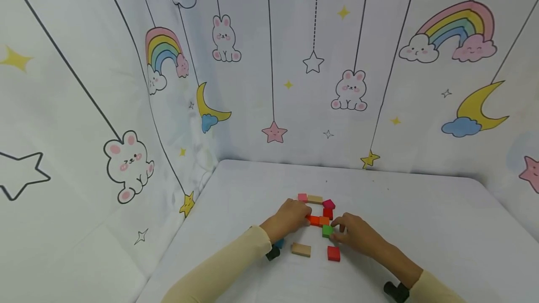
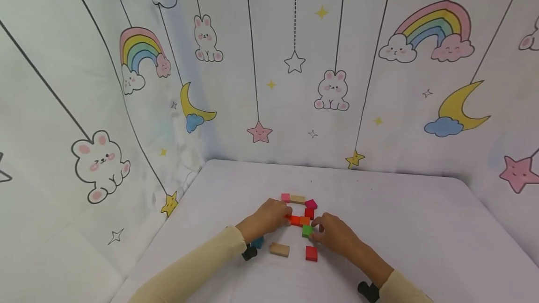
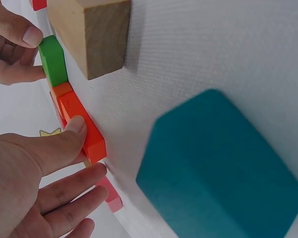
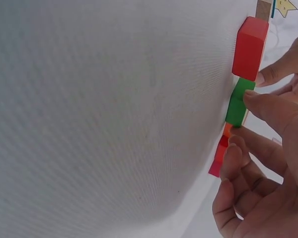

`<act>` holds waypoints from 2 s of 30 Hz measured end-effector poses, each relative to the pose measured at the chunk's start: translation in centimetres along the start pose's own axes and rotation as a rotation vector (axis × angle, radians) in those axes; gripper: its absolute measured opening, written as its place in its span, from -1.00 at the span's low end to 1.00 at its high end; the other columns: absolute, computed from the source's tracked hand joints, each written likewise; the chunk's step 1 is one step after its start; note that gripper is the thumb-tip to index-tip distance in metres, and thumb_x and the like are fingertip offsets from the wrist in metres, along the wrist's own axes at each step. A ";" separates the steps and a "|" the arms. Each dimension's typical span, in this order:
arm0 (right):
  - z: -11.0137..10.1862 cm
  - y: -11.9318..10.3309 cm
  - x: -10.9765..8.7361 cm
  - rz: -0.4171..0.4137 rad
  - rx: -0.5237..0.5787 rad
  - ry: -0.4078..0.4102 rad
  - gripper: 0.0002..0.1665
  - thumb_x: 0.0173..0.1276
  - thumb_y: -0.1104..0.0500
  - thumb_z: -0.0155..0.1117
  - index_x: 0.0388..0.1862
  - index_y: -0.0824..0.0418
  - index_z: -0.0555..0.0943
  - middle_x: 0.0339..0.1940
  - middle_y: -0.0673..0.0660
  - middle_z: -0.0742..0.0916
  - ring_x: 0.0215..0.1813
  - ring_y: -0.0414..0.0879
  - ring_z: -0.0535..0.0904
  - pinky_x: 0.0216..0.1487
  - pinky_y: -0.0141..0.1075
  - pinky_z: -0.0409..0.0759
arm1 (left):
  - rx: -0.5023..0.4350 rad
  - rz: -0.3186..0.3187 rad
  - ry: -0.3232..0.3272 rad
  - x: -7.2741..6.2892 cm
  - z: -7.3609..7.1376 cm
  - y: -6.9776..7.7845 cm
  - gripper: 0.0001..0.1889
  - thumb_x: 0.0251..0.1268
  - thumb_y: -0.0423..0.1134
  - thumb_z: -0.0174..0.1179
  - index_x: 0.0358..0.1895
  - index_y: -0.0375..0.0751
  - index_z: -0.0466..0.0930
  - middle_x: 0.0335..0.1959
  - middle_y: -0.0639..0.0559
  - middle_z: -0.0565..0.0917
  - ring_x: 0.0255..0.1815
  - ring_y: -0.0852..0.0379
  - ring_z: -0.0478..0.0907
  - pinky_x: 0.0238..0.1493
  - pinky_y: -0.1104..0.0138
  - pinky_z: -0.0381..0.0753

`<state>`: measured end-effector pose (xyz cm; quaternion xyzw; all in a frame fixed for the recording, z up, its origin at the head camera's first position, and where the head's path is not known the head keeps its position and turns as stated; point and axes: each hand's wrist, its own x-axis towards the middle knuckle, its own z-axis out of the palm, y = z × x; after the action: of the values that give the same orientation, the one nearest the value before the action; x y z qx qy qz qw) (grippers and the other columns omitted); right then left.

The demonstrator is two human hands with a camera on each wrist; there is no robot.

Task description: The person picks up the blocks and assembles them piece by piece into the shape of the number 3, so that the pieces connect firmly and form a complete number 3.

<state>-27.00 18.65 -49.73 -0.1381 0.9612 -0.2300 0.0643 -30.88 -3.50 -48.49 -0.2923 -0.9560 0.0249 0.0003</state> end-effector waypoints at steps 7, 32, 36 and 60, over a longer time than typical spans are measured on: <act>-0.1 0.0 -0.2 -0.013 0.000 0.008 -0.60 0.18 0.08 0.67 -0.02 0.10 0.77 -0.33 -0.03 0.64 -0.26 -0.18 0.55 -0.22 -0.28 0.70 | 0.001 0.002 0.003 0.0 0.1 0.0 -0.80 0.41 0.01 0.41 -0.06 0.03 0.79 -0.41 0.22 0.64 -0.35 0.23 0.46 -0.03 0.34 0.51; -2.9 -0.9 -2.6 -0.101 0.089 -0.092 -0.45 0.26 0.10 0.62 0.22 0.10 0.67 -0.33 -0.05 0.60 -0.25 -0.12 0.50 -0.34 -0.38 0.61 | 0.044 0.011 -0.009 0.2 0.0 -0.2 -0.78 0.41 0.02 0.41 -0.04 0.04 0.79 -0.36 0.21 0.70 -0.35 0.23 0.48 0.00 0.32 0.56; -2.8 -1.0 -3.2 -0.089 0.092 -0.162 -0.44 0.22 0.07 0.64 0.19 0.07 0.68 -0.29 -0.03 0.62 -0.22 -0.10 0.52 -0.30 -0.33 0.67 | 0.042 0.016 -0.009 0.3 -0.1 -0.2 -0.78 0.41 0.01 0.40 -0.04 0.02 0.79 -0.35 0.20 0.70 -0.35 0.22 0.48 0.00 0.30 0.58; -1.2 -1.3 -4.8 -0.048 0.038 -0.176 -0.70 0.27 0.16 0.59 -0.09 -0.03 0.67 -0.47 -0.01 0.55 -0.35 -0.12 0.45 -0.38 -0.37 0.45 | 0.016 -0.002 -0.020 0.0 0.0 0.2 -0.80 0.42 0.00 0.40 -0.06 0.01 0.77 -0.42 0.19 0.60 -0.34 0.21 0.44 -0.03 0.34 0.52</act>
<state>-22.36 19.50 -47.80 -0.1794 0.9437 -0.2367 0.1458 -30.78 -3.31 -48.55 -0.2910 -0.9560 0.0355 -0.0071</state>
